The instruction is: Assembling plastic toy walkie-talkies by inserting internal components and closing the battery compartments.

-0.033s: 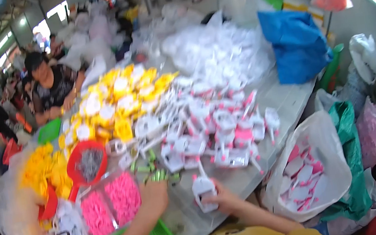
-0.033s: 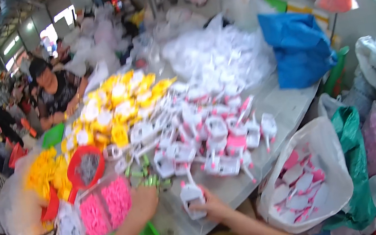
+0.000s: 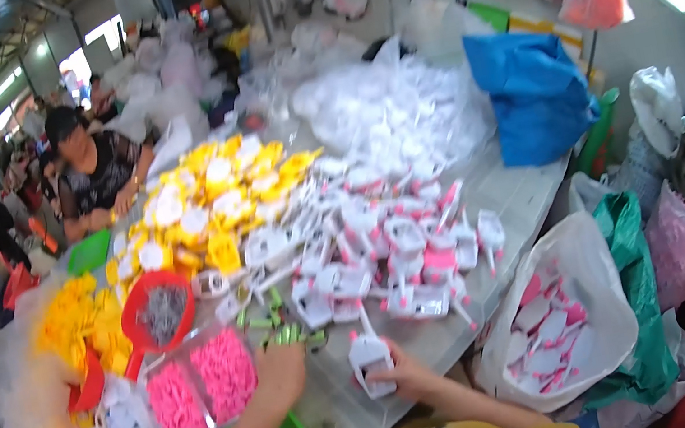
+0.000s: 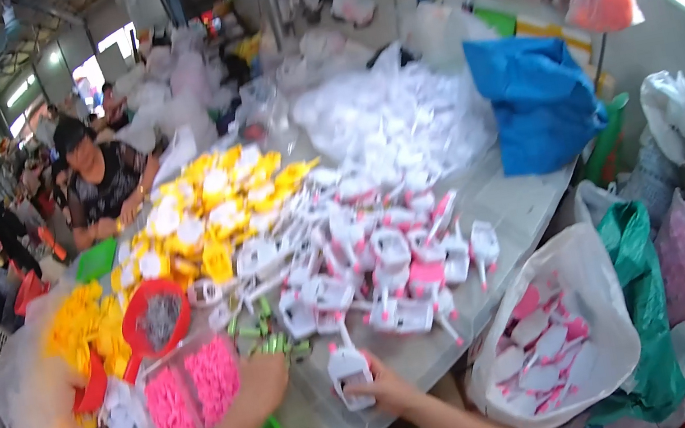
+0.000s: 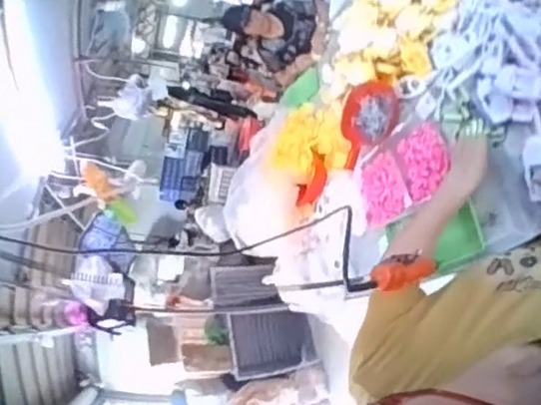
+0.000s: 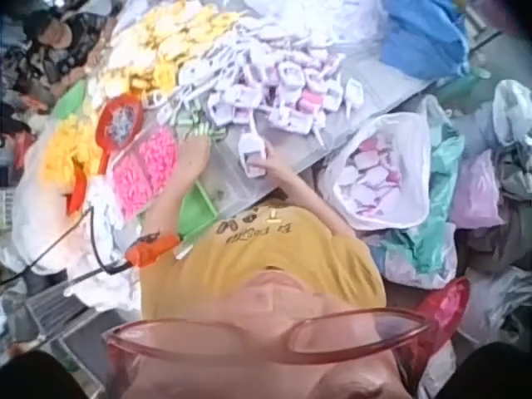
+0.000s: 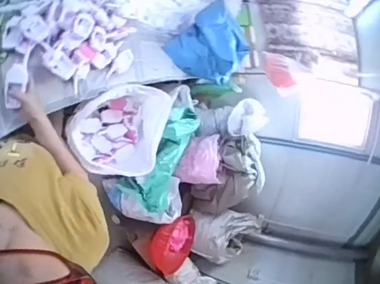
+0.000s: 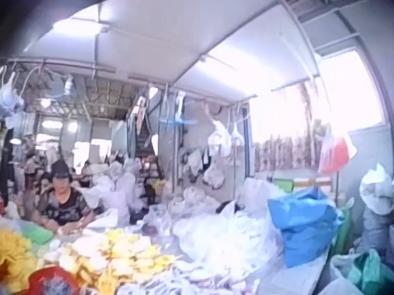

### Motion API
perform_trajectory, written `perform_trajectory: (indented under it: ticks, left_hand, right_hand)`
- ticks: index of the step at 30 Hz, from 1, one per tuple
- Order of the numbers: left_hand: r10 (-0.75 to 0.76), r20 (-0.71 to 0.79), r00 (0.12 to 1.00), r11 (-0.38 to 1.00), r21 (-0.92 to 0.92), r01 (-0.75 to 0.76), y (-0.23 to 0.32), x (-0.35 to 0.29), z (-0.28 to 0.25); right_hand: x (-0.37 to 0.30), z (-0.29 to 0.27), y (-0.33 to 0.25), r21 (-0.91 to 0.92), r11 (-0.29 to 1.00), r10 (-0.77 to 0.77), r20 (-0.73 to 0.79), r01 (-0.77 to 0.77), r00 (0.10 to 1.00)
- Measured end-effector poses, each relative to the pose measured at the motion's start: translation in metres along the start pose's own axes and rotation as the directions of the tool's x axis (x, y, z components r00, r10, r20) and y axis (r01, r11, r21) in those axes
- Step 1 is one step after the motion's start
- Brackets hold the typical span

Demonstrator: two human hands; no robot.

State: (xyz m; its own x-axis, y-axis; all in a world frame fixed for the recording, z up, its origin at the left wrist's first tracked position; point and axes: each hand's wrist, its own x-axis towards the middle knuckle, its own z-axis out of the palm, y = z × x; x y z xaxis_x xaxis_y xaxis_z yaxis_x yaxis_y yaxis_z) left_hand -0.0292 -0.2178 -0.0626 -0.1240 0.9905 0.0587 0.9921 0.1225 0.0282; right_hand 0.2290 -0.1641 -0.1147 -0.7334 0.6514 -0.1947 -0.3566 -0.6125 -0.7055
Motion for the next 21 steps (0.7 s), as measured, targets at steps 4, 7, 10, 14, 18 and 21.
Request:
perform_trajectory:
  ticks: [4,7,10,14,18,21]
  left_hand:
    - [-0.001,0.12,0.993,0.999,-0.05,0.007,0.005,-0.008,-0.027]
    - [0.009,-0.019,1.0,0.996,-0.087,-0.011,0.004,-0.003,-0.029]
    - [-0.129,-0.069,0.989,0.958,-0.267,0.106,0.004,0.001,-0.029]
    - [-0.11,-0.004,0.994,0.757,-0.648,0.081,0.014,-0.013,-0.032]
    - [-0.078,-0.23,0.97,0.633,-0.763,-0.13,0.023,-0.012,-0.032]
    - [-0.086,-0.168,0.982,0.496,-0.862,-0.104,0.046,-0.019,-0.056]
  right_hand:
    - [-0.004,0.004,-0.005,0.077,0.997,0.006,0.077,-0.012,0.997]
    - [0.0,0.005,-0.006,0.045,0.999,0.003,0.091,-0.008,0.996]
    - [0.002,0.001,0.0,0.029,0.999,-0.023,0.076,0.02,0.997]
    - [-0.003,0.009,-0.005,0.003,0.997,0.072,-0.004,-0.072,0.997]
    - [0.0,0.018,-0.016,-0.064,0.993,-0.107,-0.16,0.098,0.981]
    - [-0.002,0.037,-0.042,-0.011,0.983,-0.186,-0.106,0.186,0.977]
